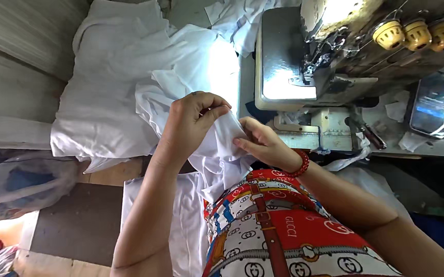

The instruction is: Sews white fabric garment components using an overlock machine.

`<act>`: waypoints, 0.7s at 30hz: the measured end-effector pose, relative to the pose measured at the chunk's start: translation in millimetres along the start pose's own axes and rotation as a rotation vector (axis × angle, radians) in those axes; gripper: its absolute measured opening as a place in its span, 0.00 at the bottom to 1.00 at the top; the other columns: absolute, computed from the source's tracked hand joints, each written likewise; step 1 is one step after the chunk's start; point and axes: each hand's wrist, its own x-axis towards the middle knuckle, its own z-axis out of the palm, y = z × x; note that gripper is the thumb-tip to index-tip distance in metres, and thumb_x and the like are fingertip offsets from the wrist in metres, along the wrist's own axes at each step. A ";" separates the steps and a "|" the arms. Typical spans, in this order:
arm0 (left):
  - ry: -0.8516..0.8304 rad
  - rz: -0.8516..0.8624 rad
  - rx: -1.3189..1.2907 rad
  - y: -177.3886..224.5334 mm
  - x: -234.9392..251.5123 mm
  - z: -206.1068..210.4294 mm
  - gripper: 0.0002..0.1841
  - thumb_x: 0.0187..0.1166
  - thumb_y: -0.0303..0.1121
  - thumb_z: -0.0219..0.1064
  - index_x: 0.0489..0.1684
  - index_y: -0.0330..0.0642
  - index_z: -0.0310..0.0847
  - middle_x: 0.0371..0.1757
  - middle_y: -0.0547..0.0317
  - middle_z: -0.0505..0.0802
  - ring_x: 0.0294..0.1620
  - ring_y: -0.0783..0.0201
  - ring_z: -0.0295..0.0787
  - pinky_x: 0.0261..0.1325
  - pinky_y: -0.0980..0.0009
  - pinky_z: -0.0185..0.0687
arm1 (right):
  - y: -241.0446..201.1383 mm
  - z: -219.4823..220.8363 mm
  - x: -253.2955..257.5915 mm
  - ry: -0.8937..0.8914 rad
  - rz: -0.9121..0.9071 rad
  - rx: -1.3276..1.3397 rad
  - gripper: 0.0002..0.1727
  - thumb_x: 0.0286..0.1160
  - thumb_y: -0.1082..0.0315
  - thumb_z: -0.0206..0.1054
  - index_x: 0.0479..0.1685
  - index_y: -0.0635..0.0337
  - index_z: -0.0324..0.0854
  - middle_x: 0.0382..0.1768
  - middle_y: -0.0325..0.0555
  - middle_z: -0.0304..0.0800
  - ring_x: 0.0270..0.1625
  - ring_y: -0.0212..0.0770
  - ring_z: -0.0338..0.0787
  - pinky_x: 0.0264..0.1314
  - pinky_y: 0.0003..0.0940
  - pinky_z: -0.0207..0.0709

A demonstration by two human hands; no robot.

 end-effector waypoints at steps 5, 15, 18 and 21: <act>0.041 0.043 0.109 5.2 -3.4 -3.8 0.08 0.82 0.38 0.68 0.43 0.46 0.91 0.40 0.70 0.92 0.45 0.81 0.83 0.55 0.80 0.75 | 3.1 -7.6 -6.9 0.003 -0.023 -0.088 0.12 0.82 0.76 0.61 0.60 0.70 0.78 0.46 0.44 0.89 0.45 0.25 0.90 0.50 0.22 0.87; 0.108 -0.103 0.040 8.0 -9.1 -1.9 0.09 0.85 0.36 0.66 0.48 0.43 0.89 0.40 0.68 0.90 0.27 0.87 0.78 0.29 0.91 0.72 | 10.0 -16.6 -26.0 0.124 -0.058 -0.106 0.10 0.77 0.76 0.68 0.51 0.71 0.84 0.41 0.44 0.92 0.42 0.24 0.90 0.49 0.20 0.87; 0.187 0.020 -0.079 19.7 19.9 2.0 0.08 0.85 0.32 0.65 0.48 0.39 0.87 0.42 0.72 0.91 0.33 0.86 0.85 0.37 0.88 0.82 | -25.0 -26.3 -28.7 0.188 -0.182 -0.104 0.07 0.77 0.76 0.67 0.48 0.70 0.85 0.38 0.41 0.92 0.40 0.22 0.90 0.48 0.19 0.87; 0.329 0.287 -0.117 36.0 61.3 26.6 0.06 0.85 0.28 0.64 0.46 0.35 0.86 0.43 0.70 0.92 0.41 0.85 0.85 0.47 0.85 0.83 | -50.4 -45.3 -37.7 0.268 -0.279 -0.113 0.07 0.80 0.73 0.67 0.50 0.65 0.85 0.40 0.35 0.92 0.42 0.20 0.90 0.49 0.18 0.87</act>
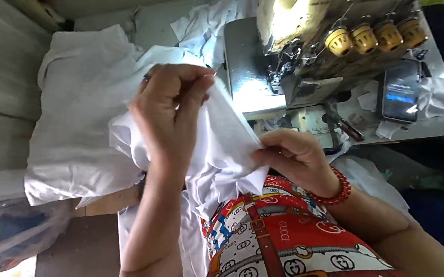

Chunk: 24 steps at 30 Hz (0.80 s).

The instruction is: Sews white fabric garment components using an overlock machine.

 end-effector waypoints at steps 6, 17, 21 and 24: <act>-0.151 0.076 0.036 -42.3 7.1 100.9 0.08 0.81 0.27 0.67 0.42 0.34 0.93 0.43 0.49 0.95 0.48 0.64 0.91 0.58 0.72 0.82 | 47.9 -29.1 -41.2 0.268 0.397 0.007 0.06 0.75 0.72 0.70 0.45 0.61 0.87 0.34 0.32 0.93 0.35 0.23 0.90 0.40 0.22 0.87; -0.443 0.028 0.310 -26.3 -24.9 97.9 0.17 0.85 0.39 0.64 0.61 0.40 0.90 0.65 0.49 0.92 0.66 0.50 0.87 0.67 0.48 0.78 | 59.2 -32.9 -80.7 0.152 0.426 -0.143 0.13 0.80 0.66 0.63 0.45 0.65 0.90 0.50 0.43 0.93 0.60 0.27 0.87 0.63 0.24 0.80; -0.543 0.008 0.556 -14.8 -42.7 101.8 0.38 0.86 0.62 0.46 0.79 0.39 0.78 0.79 0.47 0.83 0.77 0.44 0.81 0.69 0.37 0.70 | 36.8 -35.6 -65.3 0.181 0.597 0.413 0.09 0.82 0.72 0.53 0.47 0.53 0.79 0.41 0.26 0.89 0.45 0.21 0.88 0.52 0.23 0.83; -0.616 -0.047 0.549 -25.6 -21.2 111.7 0.42 0.86 0.63 0.44 0.82 0.32 0.72 0.84 0.38 0.76 0.86 0.41 0.68 0.83 0.36 0.57 | 35.1 -42.7 -46.3 0.308 0.602 0.472 0.10 0.82 0.70 0.53 0.46 0.52 0.81 0.38 0.29 0.91 0.43 0.24 0.89 0.50 0.25 0.84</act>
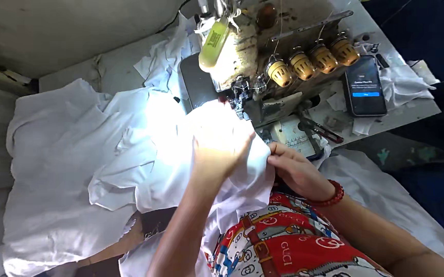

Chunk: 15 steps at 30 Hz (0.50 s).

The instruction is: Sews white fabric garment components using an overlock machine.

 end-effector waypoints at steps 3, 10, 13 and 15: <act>-0.004 0.020 -0.025 -5.5 22.0 -2.6 0.36 0.85 0.56 0.48 0.71 0.30 0.79 0.81 0.34 0.77 0.85 0.39 0.67 0.82 0.38 0.58 | -1.3 2.2 11.0 0.031 -0.010 -0.045 0.09 0.81 0.71 0.52 0.48 0.54 0.77 0.35 0.31 0.88 0.40 0.25 0.89 0.48 0.25 0.84; 0.032 0.097 0.000 -25.2 44.5 -5.0 0.25 0.83 0.40 0.47 0.53 0.27 0.85 0.69 0.31 0.86 0.79 0.36 0.74 0.79 0.38 0.61 | 9.4 15.1 11.6 -0.024 -0.036 -0.034 0.07 0.82 0.74 0.53 0.50 0.58 0.74 0.36 0.31 0.88 0.40 0.24 0.89 0.49 0.25 0.85; -0.058 0.020 0.023 -36.7 66.2 -11.7 0.29 0.83 0.41 0.49 0.71 0.26 0.77 0.81 0.33 0.77 0.88 0.35 0.62 0.84 0.36 0.54 | 6.6 17.4 21.3 -0.009 -0.047 -0.093 0.05 0.85 0.72 0.55 0.49 0.59 0.75 0.33 0.34 0.88 0.37 0.26 0.89 0.45 0.25 0.85; -0.062 -0.003 0.058 -40.6 79.1 -14.5 0.25 0.86 0.37 0.53 0.74 0.28 0.76 0.81 0.35 0.78 0.89 0.36 0.62 0.85 0.39 0.55 | 6.5 18.5 26.1 -0.007 -0.070 -0.138 0.05 0.86 0.71 0.55 0.49 0.58 0.76 0.31 0.35 0.87 0.35 0.26 0.88 0.42 0.25 0.84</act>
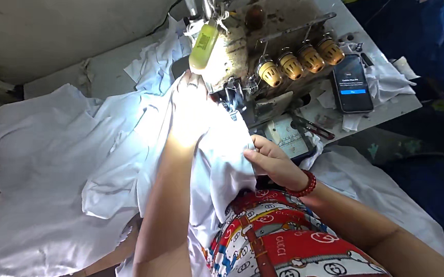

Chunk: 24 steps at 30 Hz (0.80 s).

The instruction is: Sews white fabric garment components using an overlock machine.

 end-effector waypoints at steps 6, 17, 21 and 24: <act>0.401 -0.021 -0.269 -13.7 -19.0 9.5 0.21 0.86 0.34 0.59 0.73 0.32 0.80 0.76 0.39 0.84 0.81 0.44 0.75 0.85 0.50 0.62 | 1.9 3.0 -4.3 0.011 -0.019 -0.034 0.10 0.90 0.69 0.50 0.57 0.60 0.74 0.35 0.37 0.88 0.39 0.27 0.90 0.48 0.27 0.86; -0.050 -0.310 -1.472 77.2 -218.6 97.4 0.14 0.83 0.37 0.65 0.54 0.33 0.81 0.45 0.66 0.92 0.46 0.77 0.90 0.55 0.73 0.88 | 29.7 -5.7 -87.5 -0.130 -0.046 -0.292 0.15 0.86 0.75 0.50 0.60 0.74 0.76 0.51 0.41 0.88 0.54 0.20 0.86 0.60 0.20 0.81; 0.009 -0.339 -1.664 65.3 -228.9 100.6 0.10 0.91 0.32 0.51 0.45 0.48 0.80 0.37 0.76 0.91 0.40 0.80 0.88 0.49 0.75 0.86 | 22.2 -1.5 -89.4 -0.154 -0.047 -0.248 0.14 0.85 0.76 0.50 0.60 0.73 0.76 0.51 0.40 0.88 0.55 0.21 0.87 0.63 0.21 0.82; 0.250 -0.270 -1.460 66.7 -229.1 67.0 0.11 0.91 0.31 0.50 0.45 0.52 0.80 0.35 0.83 0.90 0.36 0.86 0.86 0.42 0.82 0.84 | 12.7 1.9 -92.9 -0.184 -0.005 -0.184 0.13 0.84 0.76 0.53 0.60 0.71 0.75 0.50 0.39 0.89 0.53 0.23 0.88 0.61 0.24 0.84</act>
